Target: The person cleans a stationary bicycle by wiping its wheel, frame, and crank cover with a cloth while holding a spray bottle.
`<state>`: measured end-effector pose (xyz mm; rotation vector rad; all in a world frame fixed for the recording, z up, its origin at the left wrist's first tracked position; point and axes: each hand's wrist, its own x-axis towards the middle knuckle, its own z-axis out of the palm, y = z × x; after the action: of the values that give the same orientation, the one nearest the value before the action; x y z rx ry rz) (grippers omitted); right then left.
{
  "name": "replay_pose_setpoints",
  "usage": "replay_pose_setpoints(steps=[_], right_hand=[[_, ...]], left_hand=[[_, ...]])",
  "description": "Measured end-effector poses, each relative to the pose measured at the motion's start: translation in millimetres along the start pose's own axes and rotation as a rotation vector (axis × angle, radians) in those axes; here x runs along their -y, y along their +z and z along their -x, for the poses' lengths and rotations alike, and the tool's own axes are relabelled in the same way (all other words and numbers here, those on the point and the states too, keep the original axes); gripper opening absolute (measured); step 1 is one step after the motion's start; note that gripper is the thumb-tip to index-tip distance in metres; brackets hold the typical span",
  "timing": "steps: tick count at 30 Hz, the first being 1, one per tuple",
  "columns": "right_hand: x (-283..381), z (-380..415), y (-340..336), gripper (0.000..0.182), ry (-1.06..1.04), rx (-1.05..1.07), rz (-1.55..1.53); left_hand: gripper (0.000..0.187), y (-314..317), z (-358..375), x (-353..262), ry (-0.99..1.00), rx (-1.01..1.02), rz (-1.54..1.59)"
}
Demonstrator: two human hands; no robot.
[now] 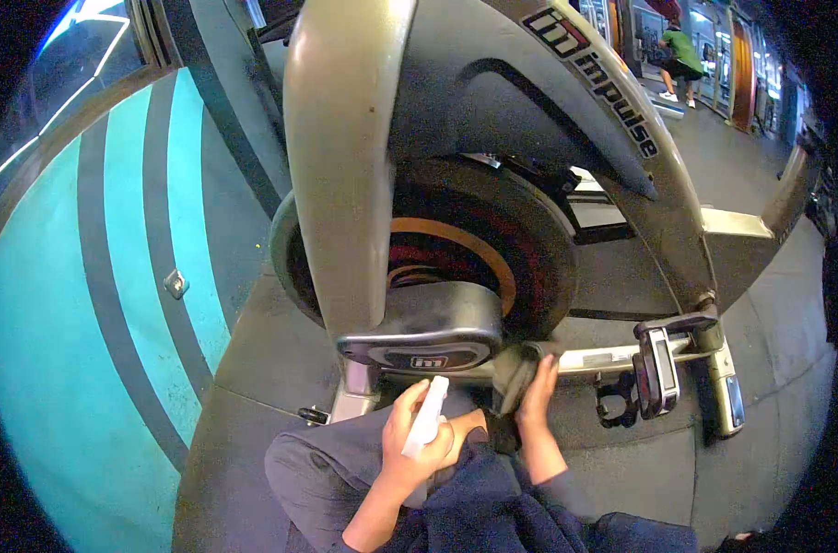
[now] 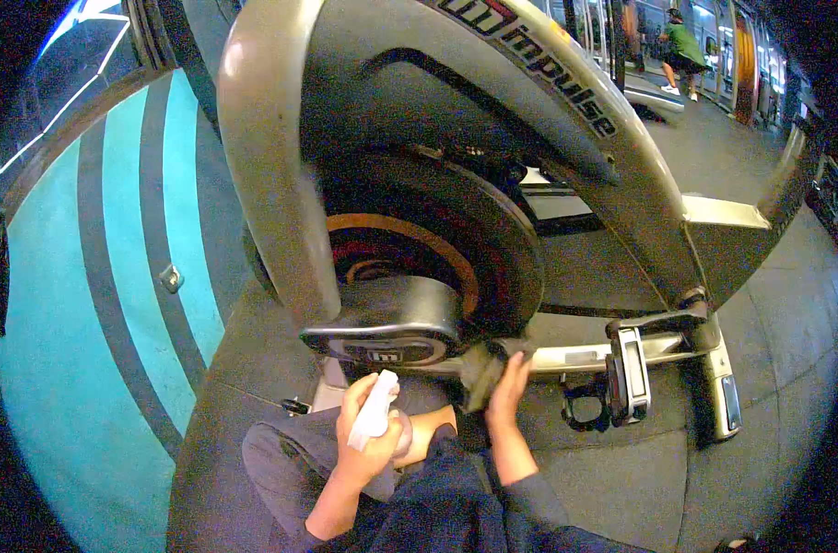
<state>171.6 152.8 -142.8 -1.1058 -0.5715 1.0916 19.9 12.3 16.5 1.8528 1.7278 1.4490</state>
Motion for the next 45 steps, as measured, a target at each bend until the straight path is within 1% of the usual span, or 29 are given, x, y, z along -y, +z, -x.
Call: replay_pose_setpoints(steps=[2,3,4,6,7,8,9,10,12,14,16,19,21,23,26,27,28,30,31,32,34,36,37,38,40,42,43,45], right_hand=[[41,20,-8,0.065,0.189,0.131,-0.331],[20,7,-27,0.059,0.263,0.221,-0.443],[34,8,-32,0.060,0.287,0.439,-0.566],[37,6,-44,0.063,0.361,0.379,-0.539],[38,8,-47,0.063,0.357,0.378,-0.534],[40,11,-49,0.065,0.307,0.511,-0.557],[44,15,-48,0.067,0.256,0.645,-0.579],[51,22,-45,0.067,0.254,0.648,-0.576],[62,36,-37,0.070,0.374,0.655,-0.560],[68,45,-28,0.072,0.334,0.699,-0.458],[77,53,-23,0.073,0.336,0.765,-0.446],[95,65,-10,0.075,0.293,0.720,-0.438],[97,65,-9,0.077,0.273,0.714,-0.433],[102,65,-6,0.079,0.248,0.709,-0.426],[124,73,1,0.085,0.080,0.638,-0.314],[138,73,2,0.085,0.024,0.749,-0.313],[142,69,3,0.085,0.020,0.748,-0.307],[150,62,5,0.081,-0.390,0.531,-0.054],[168,63,18,0.076,-0.604,0.561,-0.133],[181,56,28,0.076,-0.606,0.560,-0.128],[203,45,48,0.061,-1.317,0.224,0.393],[221,41,70,0.051,-1.684,-0.005,0.742],[223,36,78,0.047,-1.795,-0.079,0.960],[223,32,95,0.039,-1.890,-0.141,0.963],[218,8,124,0.032,-2.103,-0.222,0.870],[216,9,127,0.030,-1.940,-0.017,1.035],[209,3,125,0.032,-1.831,0.063,1.124],[204,8,122,0.033,-1.789,0.045,1.178]], left_hand=[[0.060,-5,-1,1,-0.081,-0.050,0.266],[0.063,-7,-4,-1,-0.062,-0.062,0.253],[0.063,-10,-7,-4,-0.062,-0.065,0.256],[0.062,-13,-15,-13,-0.031,-0.108,0.249],[0.066,-15,-21,-19,0.013,-0.094,0.215],[0.066,-16,-26,-25,0.013,-0.096,0.220],[0.065,-17,-32,-30,0.053,-0.122,0.229],[0.064,-18,-37,-36,0.093,-0.149,0.237],[0.064,-21,-45,-47,0.119,-0.150,0.232],[0.065,-22,-50,-51,0.160,-0.160,0.202],[0.068,-22,-54,-54,0.185,-0.158,0.174],[0.070,-22,-56,-56,0.177,-0.187,0.240],[0.071,-24,-54,-55,0.125,-0.127,0.243],[0.072,-24,-55,-55,0.130,-0.133,0.253],[0.074,-22,-55,-47,0.151,-0.163,0.247],[0.075,-21,-55,-43,0.167,-0.180,0.230],[0.075,-20,-52,-41,0.167,-0.181,0.237],[0.077,-19,-42,-32,0.091,-0.083,0.302],[0.077,-16,-36,-26,0.084,-0.069,0.315],[0.077,-15,-31,-20,0.083,-0.069,0.321],[0.077,-14,-21,-9,0.009,0.006,0.258],[0.076,-14,-11,-1,-0.026,0.030,0.263],[0.076,-15,-7,2,-0.050,0.048,0.235],[0.076,-17,-4,3,-0.074,0.067,0.206],[0.076,-19,-4,3,-0.043,0.067,0.222],[0.075,-20,-4,7,-0.037,0.007,0.274],[0.075,-20,-4,10,-0.039,0.013,0.275],[0.074,-19,-3,14,-0.061,-0.016,0.312]])
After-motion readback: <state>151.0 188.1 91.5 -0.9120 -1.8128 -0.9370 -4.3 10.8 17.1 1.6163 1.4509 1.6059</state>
